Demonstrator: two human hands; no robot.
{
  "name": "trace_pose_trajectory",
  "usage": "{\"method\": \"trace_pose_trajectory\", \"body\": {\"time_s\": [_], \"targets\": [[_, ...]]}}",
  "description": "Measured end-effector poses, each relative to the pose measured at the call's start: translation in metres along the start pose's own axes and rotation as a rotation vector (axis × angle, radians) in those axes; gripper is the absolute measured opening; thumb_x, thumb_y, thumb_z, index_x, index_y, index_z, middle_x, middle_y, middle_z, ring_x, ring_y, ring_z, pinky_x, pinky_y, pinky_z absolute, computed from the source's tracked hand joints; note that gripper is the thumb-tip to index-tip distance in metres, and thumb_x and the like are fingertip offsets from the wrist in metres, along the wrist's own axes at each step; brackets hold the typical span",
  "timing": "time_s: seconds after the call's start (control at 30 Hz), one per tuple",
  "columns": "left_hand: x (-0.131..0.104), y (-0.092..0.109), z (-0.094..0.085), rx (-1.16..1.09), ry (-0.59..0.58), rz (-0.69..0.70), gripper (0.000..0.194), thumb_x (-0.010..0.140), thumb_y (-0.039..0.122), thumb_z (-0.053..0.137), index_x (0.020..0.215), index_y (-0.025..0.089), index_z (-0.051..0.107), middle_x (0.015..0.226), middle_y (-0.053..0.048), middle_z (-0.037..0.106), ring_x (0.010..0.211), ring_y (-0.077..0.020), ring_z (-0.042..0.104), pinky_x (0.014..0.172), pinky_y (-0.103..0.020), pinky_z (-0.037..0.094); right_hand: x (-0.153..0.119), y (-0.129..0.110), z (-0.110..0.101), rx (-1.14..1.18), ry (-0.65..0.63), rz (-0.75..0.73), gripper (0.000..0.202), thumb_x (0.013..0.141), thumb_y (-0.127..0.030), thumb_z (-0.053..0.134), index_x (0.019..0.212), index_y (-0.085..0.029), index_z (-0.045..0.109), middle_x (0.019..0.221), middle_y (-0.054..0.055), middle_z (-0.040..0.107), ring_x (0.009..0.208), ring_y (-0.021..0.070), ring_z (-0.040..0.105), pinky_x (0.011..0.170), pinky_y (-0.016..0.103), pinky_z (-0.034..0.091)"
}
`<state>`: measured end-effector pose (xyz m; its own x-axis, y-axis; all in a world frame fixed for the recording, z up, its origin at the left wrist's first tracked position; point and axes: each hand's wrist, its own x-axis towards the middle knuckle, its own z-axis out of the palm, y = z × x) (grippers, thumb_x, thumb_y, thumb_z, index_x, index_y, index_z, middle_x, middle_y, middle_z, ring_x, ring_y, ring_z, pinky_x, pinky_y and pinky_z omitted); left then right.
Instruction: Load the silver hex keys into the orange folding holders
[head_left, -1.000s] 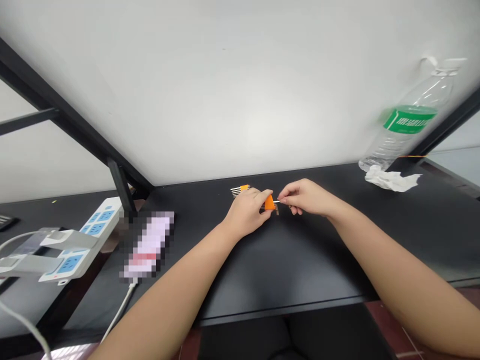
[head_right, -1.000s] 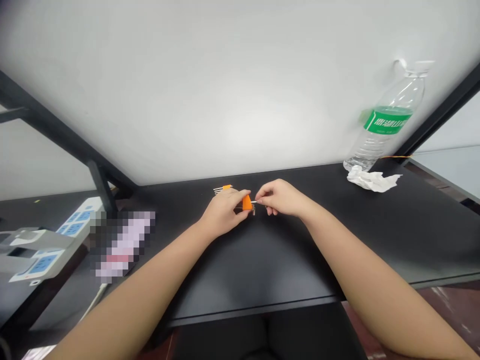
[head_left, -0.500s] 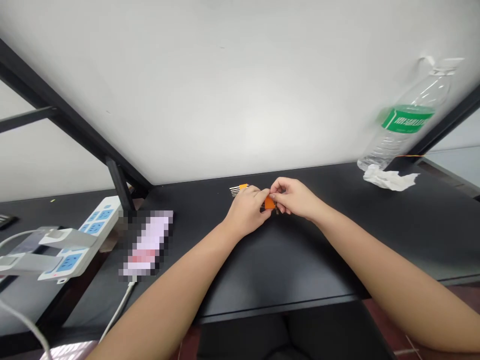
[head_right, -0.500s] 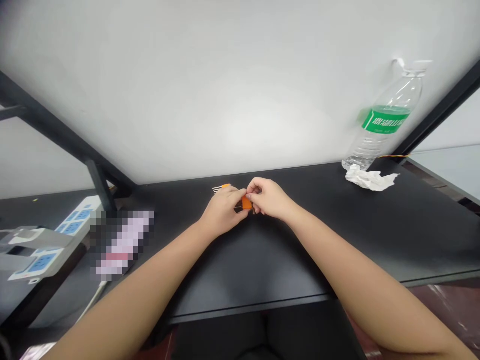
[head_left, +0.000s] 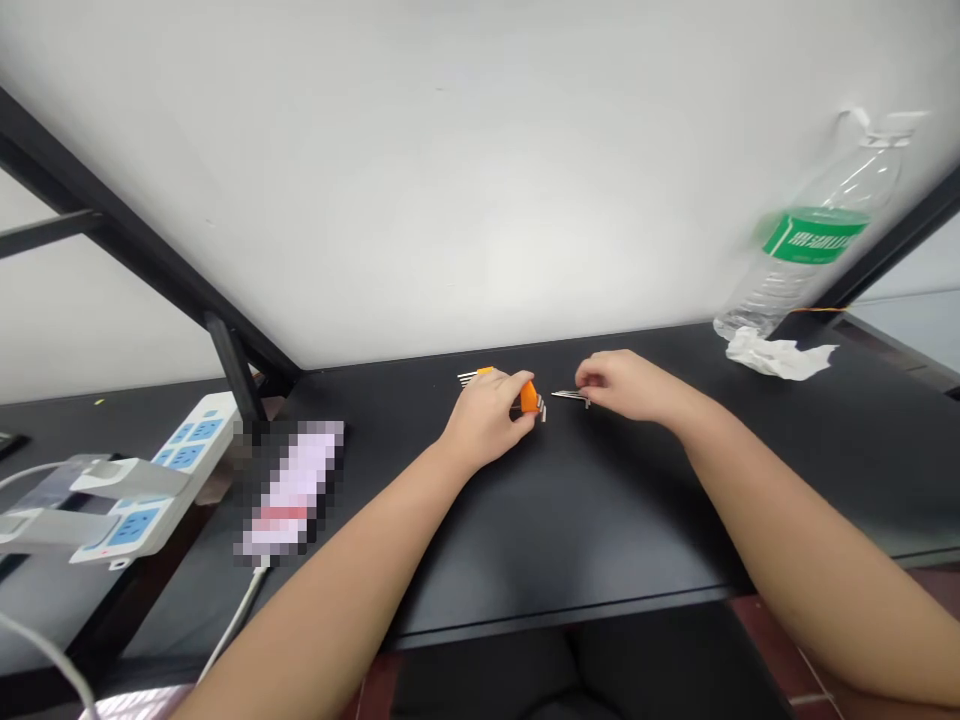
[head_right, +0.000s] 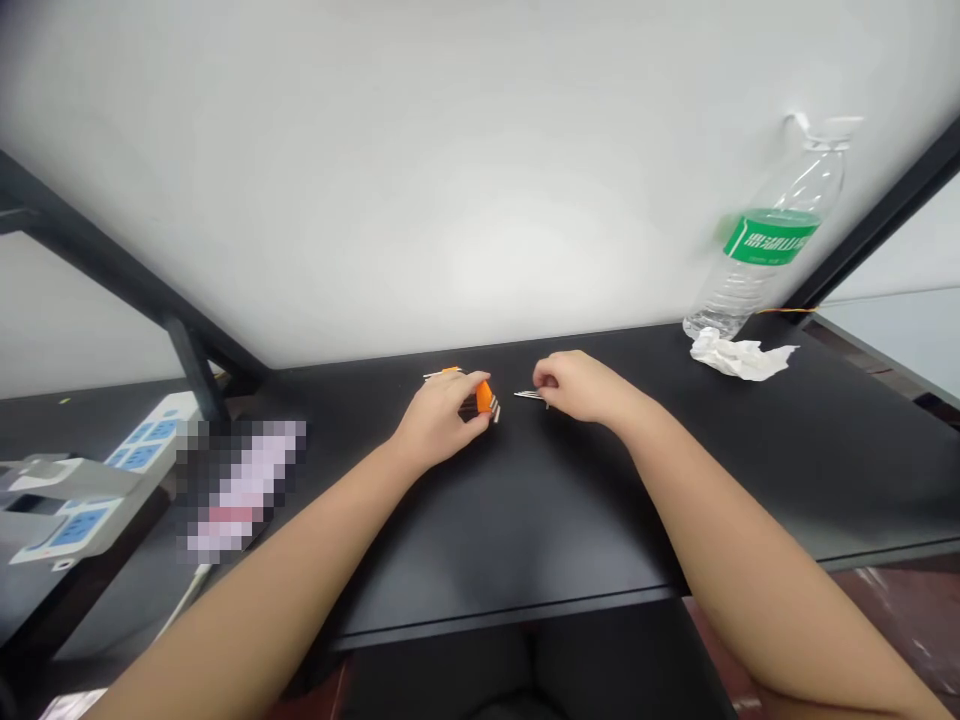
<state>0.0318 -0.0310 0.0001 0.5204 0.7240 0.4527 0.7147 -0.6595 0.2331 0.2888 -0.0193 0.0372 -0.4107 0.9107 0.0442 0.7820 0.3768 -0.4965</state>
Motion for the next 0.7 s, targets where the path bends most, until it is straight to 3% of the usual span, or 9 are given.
{"method": "trace_pose_trajectory", "body": {"time_s": [0.1, 0.23, 0.5, 0.6, 0.7], "targets": [[0.0, -0.001, 0.0, -0.004, -0.008, -0.019, 0.044, 0.087, 0.028, 0.067, 0.13, 0.022, 0.06, 0.104, -0.004, 0.076, 0.101, -0.0253, 0.067, 0.096, -0.043, 0.053, 0.003, 0.011, 0.002, -0.142, -0.07, 0.014, 0.012, 0.084, -0.02, 0.062, 0.085, -0.022, 0.074, 0.091, 0.005, 0.07, 0.078, 0.0185, 0.062, 0.066, 0.028, 0.043], [0.0, -0.001, 0.0, 0.001, -0.001, -0.009, 0.045, 0.088, 0.028, 0.067, 0.131, 0.022, 0.06, 0.104, -0.005, 0.076, 0.102, -0.0253, 0.068, 0.097, -0.044, 0.053, 0.005, 0.007, 0.009, -0.235, -0.108, 0.007, 0.015, 0.086, -0.019, 0.059, 0.085, -0.021, 0.074, 0.095, 0.008, 0.071, 0.081, 0.0205, 0.063, 0.066, 0.029, 0.042], [0.0, -0.003, 0.001, 0.028, -0.031, -0.015, 0.047, 0.087, 0.026, 0.067, 0.133, 0.023, 0.058, 0.107, -0.006, 0.075, 0.104, -0.0262, 0.068, 0.095, -0.044, 0.054, 0.003, -0.01, 0.023, -0.376, -0.132, 0.024, 0.006, 0.079, -0.016, 0.059, 0.074, -0.02, 0.06, 0.092, 0.009, 0.068, 0.071, 0.0192, 0.058, 0.055, 0.029, 0.034], [0.0, -0.004, 0.0, 0.036, -0.036, -0.006, 0.047, 0.087, 0.022, 0.065, 0.134, 0.022, 0.058, 0.108, -0.006, 0.075, 0.102, -0.0259, 0.068, 0.095, -0.044, 0.054, 0.001, -0.015, 0.023, -0.292, -0.106, -0.009, 0.008, 0.076, -0.015, 0.06, 0.071, -0.021, 0.056, 0.082, 0.006, 0.066, 0.066, 0.0171, 0.056, 0.056, 0.028, 0.034], [0.0, -0.004, 0.0, 0.038, -0.028, 0.005, 0.049, 0.086, 0.02, 0.065, 0.134, 0.023, 0.058, 0.106, -0.005, 0.075, 0.101, -0.0256, 0.068, 0.097, -0.045, 0.053, -0.001, -0.019, 0.015, -0.016, -0.072, -0.065, 0.008, 0.076, -0.015, 0.058, 0.077, -0.022, 0.058, 0.073, 0.0, 0.066, 0.064, 0.0146, 0.058, 0.06, 0.026, 0.04]]}}
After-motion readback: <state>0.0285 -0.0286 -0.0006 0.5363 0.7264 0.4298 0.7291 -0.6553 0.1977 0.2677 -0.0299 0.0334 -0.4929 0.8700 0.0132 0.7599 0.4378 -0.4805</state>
